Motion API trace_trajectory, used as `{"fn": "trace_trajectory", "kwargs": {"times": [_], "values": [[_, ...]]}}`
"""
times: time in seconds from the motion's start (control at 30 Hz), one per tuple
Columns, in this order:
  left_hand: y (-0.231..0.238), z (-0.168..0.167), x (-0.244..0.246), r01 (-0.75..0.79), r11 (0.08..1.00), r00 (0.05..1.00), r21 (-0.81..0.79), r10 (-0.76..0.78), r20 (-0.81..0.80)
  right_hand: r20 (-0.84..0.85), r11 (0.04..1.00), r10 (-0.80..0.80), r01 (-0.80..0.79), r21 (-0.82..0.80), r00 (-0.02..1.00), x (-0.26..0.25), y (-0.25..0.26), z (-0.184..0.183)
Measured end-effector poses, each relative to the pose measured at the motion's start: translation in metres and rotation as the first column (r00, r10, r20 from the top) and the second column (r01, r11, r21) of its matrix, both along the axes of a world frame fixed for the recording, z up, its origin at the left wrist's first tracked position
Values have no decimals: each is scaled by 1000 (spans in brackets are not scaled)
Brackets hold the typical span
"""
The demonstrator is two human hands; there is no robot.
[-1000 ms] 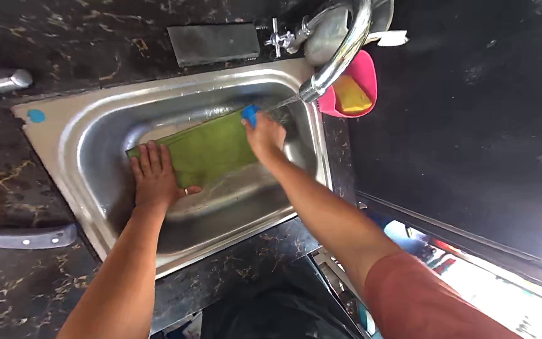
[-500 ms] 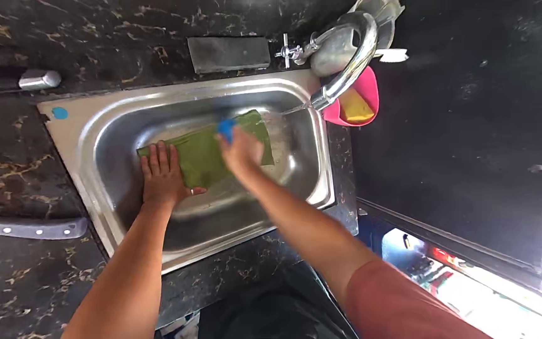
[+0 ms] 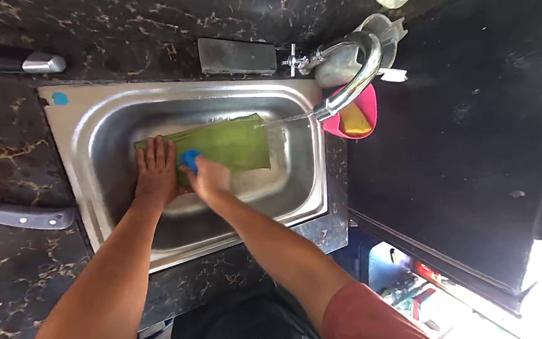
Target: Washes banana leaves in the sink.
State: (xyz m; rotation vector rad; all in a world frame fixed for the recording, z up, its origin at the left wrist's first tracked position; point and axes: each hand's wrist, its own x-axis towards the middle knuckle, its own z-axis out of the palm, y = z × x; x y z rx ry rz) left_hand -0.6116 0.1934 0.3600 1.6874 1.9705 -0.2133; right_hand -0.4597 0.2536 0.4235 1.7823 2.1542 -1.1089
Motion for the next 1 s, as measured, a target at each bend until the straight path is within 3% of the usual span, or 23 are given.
{"fn": "trace_trajectory", "kwargs": {"times": [0.1, 0.17, 0.23, 0.3, 0.43, 0.5, 0.6, 0.67, 0.73, 0.87, 0.93, 1.0], "values": [[3, 0, 0, -7, 1000, 1000, -24, 7, -14, 100, 998, 65, -66, 0, 993, 44, 33, 0], [1, 1, 3, -31, 999, 999, -29, 31, -14, 248, 999, -24, 14, 42, 968, 103, 66, 3], [2, -1, 6, -47, 999, 999, -3, 46, -23, 341, 989, -139, 111, 99, 930, 122, 85, 4], [3, -4, 5, -36, 999, 999, 5, 36, -35, 271, 985, -161, 136, 108, 949, 85, 71, 7], [1, 0, 4, -18, 1000, 1000, -14, 18, 1, 4, 994, 112, -112, 8, 994, -9, 11, -2], [6, -1, 3, -18, 1000, 1000, -12, 18, -21, 32, 991, 135, -135, 7, 990, 12, 35, -7], [5, 2, 7, -53, 998, 999, -42, 52, -16, 183, 996, -63, 49, 81, 981, 100, 84, -4], [4, 0, 5, -52, 998, 998, -38, 51, -32, 275, 981, -170, 136, 140, 946, 117, 101, -1], [4, -4, 4, -43, 999, 998, -16, 43, -34, 228, 976, -180, 146, 159, 957, 85, 88, 4], [1, -1, 4, -18, 1000, 1000, -3, 18, -18, -28, 996, 68, -66, 51, 997, -26, 33, -4], [11, 1, 2, -26, 999, 999, -22, 25, -32, -4, 992, 127, -127, 2, 992, -27, 64, -5], [3, 1, 5, -14, 1000, 1000, -24, 13, -27, 109, 999, 39, -42, 31, 993, 28, 93, -5]]}}
